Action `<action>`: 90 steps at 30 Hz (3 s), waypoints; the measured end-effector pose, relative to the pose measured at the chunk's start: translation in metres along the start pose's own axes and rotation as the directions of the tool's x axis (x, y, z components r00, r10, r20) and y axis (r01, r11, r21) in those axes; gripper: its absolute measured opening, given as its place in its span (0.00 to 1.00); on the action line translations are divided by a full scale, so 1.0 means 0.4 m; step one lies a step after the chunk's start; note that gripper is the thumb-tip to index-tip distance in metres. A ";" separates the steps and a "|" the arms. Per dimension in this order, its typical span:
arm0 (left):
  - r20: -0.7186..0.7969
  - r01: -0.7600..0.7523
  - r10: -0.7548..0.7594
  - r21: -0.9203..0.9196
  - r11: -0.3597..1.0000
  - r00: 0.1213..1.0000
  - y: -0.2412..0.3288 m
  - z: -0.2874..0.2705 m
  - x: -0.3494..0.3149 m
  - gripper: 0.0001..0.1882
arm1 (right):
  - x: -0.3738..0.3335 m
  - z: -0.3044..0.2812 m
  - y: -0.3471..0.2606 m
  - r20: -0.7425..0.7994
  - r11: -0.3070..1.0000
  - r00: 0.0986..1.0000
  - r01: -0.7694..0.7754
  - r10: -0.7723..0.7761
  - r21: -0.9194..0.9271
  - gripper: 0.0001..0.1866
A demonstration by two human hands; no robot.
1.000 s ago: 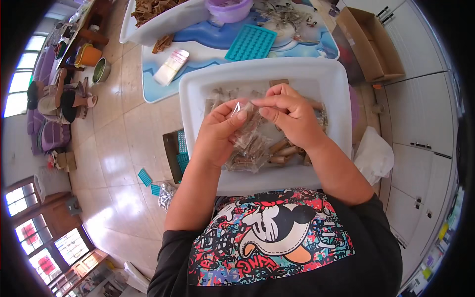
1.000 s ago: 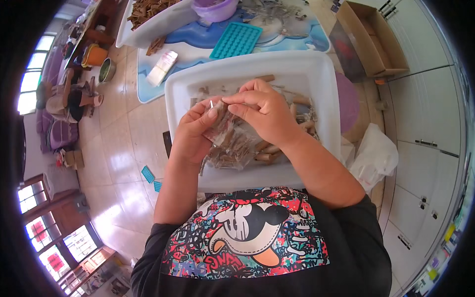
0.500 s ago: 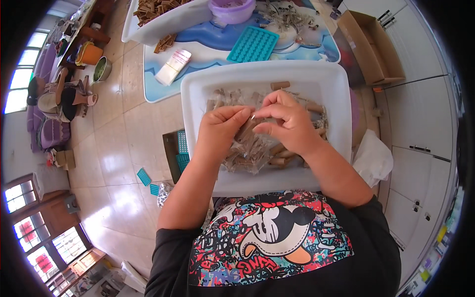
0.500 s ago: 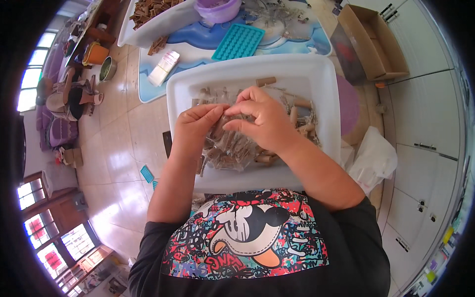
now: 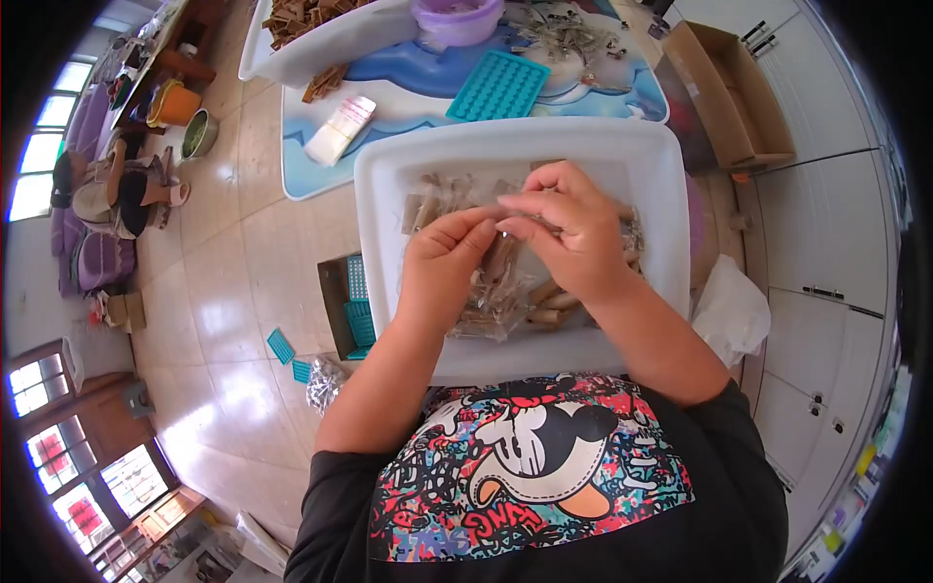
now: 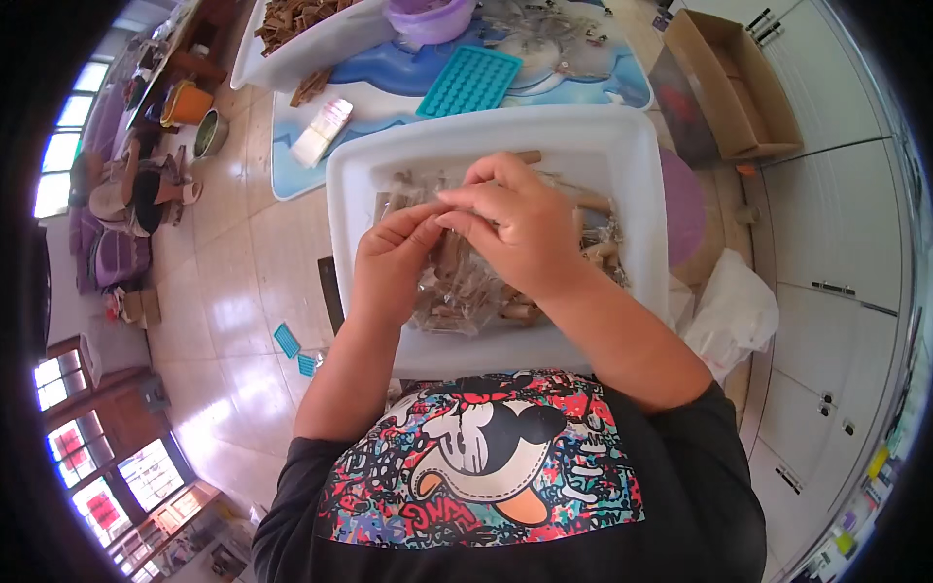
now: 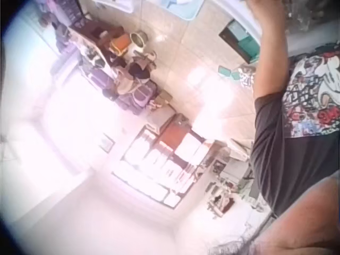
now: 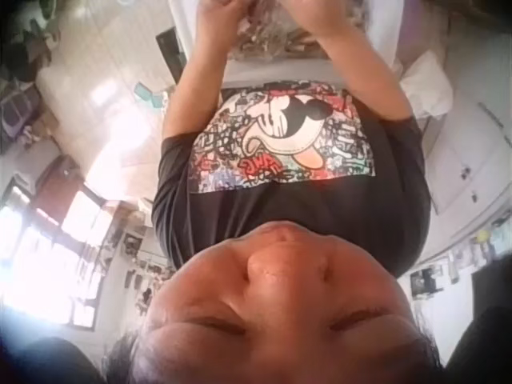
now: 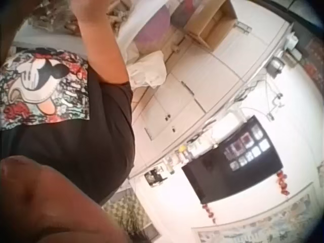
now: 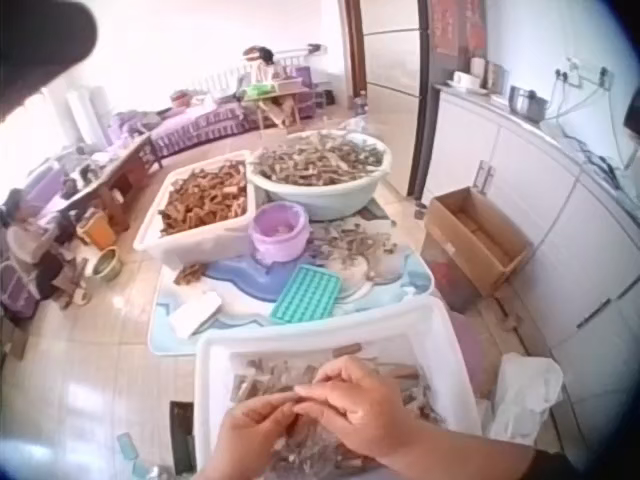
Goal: The person packages cardboard tubes by hand, placing each tube into an individual plastic bag.
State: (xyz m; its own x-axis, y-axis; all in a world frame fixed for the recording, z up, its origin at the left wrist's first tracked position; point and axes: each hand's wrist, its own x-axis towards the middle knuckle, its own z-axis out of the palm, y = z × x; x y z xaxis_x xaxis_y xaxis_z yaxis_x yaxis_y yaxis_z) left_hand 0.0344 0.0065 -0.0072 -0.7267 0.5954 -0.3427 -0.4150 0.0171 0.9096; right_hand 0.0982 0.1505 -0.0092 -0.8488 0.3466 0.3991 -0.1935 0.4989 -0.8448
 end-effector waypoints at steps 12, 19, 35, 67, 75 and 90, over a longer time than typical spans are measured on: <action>-0.074 -0.150 0.166 0.193 0.970 0.983 -0.012 0.010 -0.016 0.10 | 0.026 -0.040 0.059 -0.090 0.622 0.802 -0.382 0.590 0.683 0.09; -0.140 -0.139 0.150 0.084 0.987 0.979 0.024 -0.006 -0.012 0.09 | -0.008 -0.014 0.050 0.233 0.680 0.834 -0.545 0.500 0.490 0.09; -0.115 -0.054 0.051 -0.026 0.998 0.992 0.018 -0.031 -0.022 0.07 | -0.016 -0.017 0.057 0.408 0.548 0.784 -0.620 0.468 0.562 0.05; 0.610 -0.578 0.228 0.792 -0.196 0.759 -0.128 0.092 0.175 0.05 | 0.049 -0.118 0.073 -0.127 0.608 0.811 -0.315 0.571 0.729 0.09; 0.408 -0.470 0.322 0.871 0.143 0.854 0.015 0.068 0.080 0.10 | 0.047 -0.126 0.074 -0.074 0.740 0.797 -0.518 0.600 0.429 0.13; 0.275 -0.476 0.514 0.822 0.312 0.812 0.066 0.018 0.001 0.13 | 0.025 -0.088 0.079 0.418 0.662 0.720 -0.685 0.554 0.304 0.20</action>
State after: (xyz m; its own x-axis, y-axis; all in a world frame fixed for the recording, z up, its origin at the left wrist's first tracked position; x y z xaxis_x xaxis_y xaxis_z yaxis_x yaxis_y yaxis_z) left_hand 0.0269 0.0129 0.0182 -0.6530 0.7135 0.2539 0.6665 0.3820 0.6402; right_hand 0.1010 0.1977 -0.0193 -0.9241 0.1940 -0.3292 0.3040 -0.1488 -0.9410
